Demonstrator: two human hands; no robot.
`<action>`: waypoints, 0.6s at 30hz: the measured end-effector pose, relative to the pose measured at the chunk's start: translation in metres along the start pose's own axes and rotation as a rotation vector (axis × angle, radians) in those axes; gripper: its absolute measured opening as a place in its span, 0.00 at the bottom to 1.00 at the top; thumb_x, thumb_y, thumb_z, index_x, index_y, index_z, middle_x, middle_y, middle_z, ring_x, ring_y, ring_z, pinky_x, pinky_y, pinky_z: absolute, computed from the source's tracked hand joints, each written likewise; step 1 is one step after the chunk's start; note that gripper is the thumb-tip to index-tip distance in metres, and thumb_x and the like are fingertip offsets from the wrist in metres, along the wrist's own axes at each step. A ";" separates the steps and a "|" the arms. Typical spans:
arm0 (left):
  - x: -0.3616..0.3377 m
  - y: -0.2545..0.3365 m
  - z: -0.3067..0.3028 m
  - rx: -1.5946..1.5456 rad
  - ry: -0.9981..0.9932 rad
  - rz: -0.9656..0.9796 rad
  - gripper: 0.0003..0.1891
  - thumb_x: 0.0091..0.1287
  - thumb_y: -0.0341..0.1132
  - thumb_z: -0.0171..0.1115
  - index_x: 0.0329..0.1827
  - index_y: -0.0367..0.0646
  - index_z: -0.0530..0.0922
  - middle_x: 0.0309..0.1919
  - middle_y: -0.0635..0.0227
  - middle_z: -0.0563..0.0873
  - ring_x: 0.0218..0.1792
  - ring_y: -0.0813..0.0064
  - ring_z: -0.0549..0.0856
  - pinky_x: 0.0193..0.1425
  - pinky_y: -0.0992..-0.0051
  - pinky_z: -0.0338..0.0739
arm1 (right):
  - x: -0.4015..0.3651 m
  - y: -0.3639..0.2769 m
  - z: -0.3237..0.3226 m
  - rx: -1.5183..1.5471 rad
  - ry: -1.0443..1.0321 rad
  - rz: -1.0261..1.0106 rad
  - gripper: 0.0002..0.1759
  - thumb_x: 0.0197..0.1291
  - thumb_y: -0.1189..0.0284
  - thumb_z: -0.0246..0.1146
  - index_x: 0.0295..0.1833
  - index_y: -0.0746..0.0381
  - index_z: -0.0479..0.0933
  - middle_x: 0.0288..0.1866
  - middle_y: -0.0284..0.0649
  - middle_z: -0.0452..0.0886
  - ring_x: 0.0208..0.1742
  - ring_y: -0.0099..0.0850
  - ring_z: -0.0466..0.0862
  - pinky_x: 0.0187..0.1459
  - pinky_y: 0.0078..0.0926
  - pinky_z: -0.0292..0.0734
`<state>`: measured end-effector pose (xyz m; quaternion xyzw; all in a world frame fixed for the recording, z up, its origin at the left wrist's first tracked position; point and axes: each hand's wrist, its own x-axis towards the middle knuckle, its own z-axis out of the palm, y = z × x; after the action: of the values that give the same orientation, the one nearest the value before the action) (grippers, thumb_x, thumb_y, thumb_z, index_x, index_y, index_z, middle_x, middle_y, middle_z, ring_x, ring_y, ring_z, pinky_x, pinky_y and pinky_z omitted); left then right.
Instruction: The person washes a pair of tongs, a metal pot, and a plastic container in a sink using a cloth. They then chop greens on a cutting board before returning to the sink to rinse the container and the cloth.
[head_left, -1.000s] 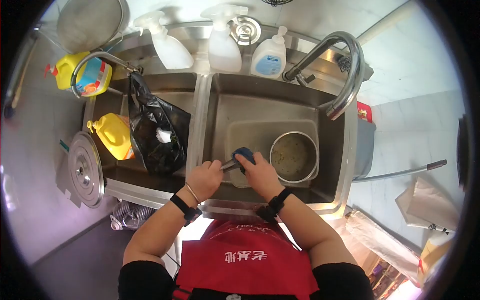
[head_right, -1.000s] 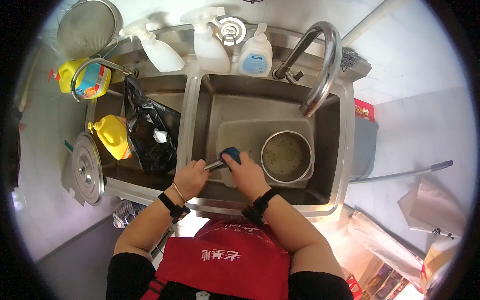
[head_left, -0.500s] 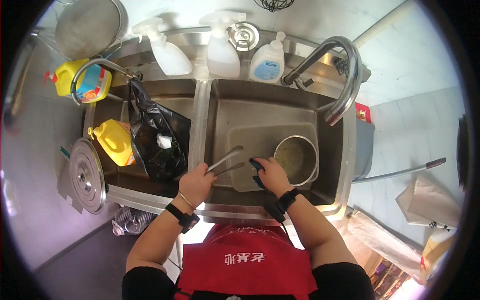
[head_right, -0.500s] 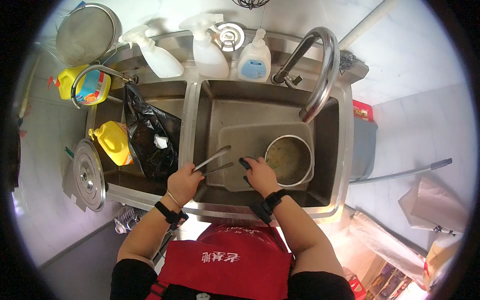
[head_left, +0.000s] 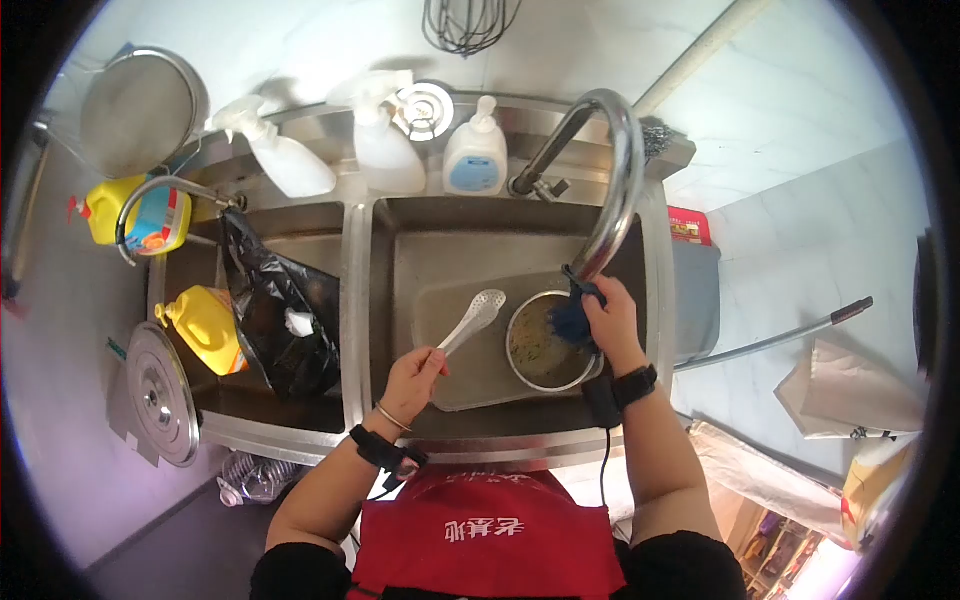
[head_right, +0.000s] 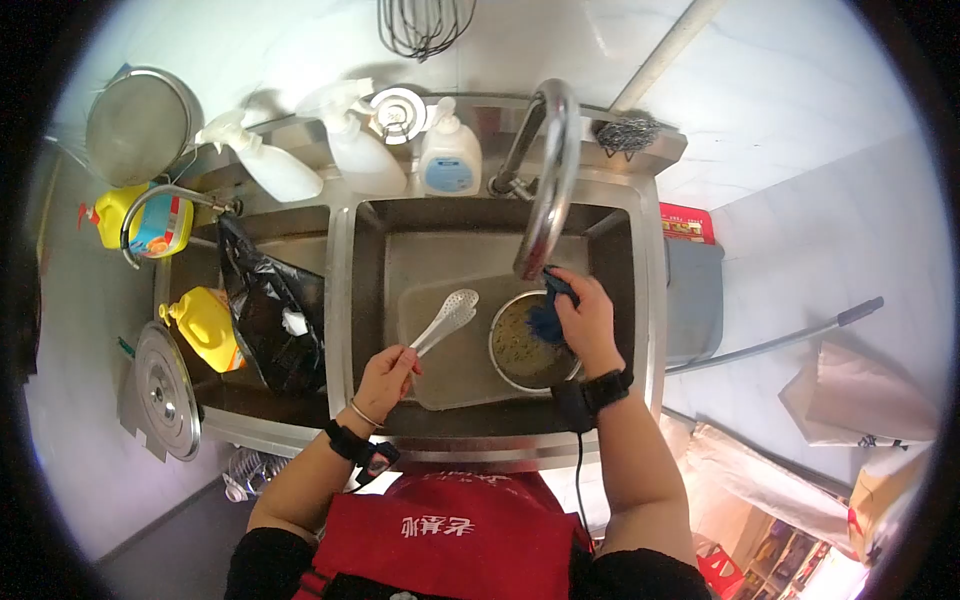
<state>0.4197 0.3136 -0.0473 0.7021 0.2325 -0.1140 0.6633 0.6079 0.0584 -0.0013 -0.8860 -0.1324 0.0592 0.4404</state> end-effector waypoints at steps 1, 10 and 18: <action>0.003 0.010 0.009 -0.152 -0.031 -0.065 0.15 0.71 0.41 0.51 0.30 0.41 0.76 0.24 0.71 0.77 0.19 0.83 0.71 0.22 0.79 0.65 | 0.013 -0.002 -0.010 -0.158 -0.042 -0.004 0.20 0.51 0.76 0.57 0.51 0.57 0.79 0.40 0.47 0.78 0.43 0.42 0.79 0.49 0.31 0.74; 0.025 0.072 0.059 -0.657 -0.030 -0.283 0.14 0.72 0.41 0.50 0.28 0.45 0.70 0.24 0.68 0.78 0.16 0.84 0.68 0.17 0.82 0.62 | 0.119 -0.007 -0.009 -0.363 -0.045 -0.319 0.25 0.48 0.77 0.55 0.57 0.55 0.75 0.50 0.49 0.75 0.48 0.48 0.77 0.48 0.40 0.75; 0.013 0.098 0.068 -0.806 0.018 -0.368 0.14 0.72 0.42 0.50 0.27 0.47 0.68 0.26 0.67 0.79 0.16 0.83 0.68 0.17 0.82 0.59 | 0.124 -0.017 0.005 -0.413 -0.312 -0.400 0.29 0.49 0.78 0.54 0.61 0.58 0.70 0.53 0.44 0.78 0.48 0.47 0.79 0.48 0.39 0.76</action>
<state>0.4883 0.2476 0.0259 0.3352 0.3850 -0.1244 0.8508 0.7228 0.1071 0.0105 -0.8932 -0.3790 0.0786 0.2287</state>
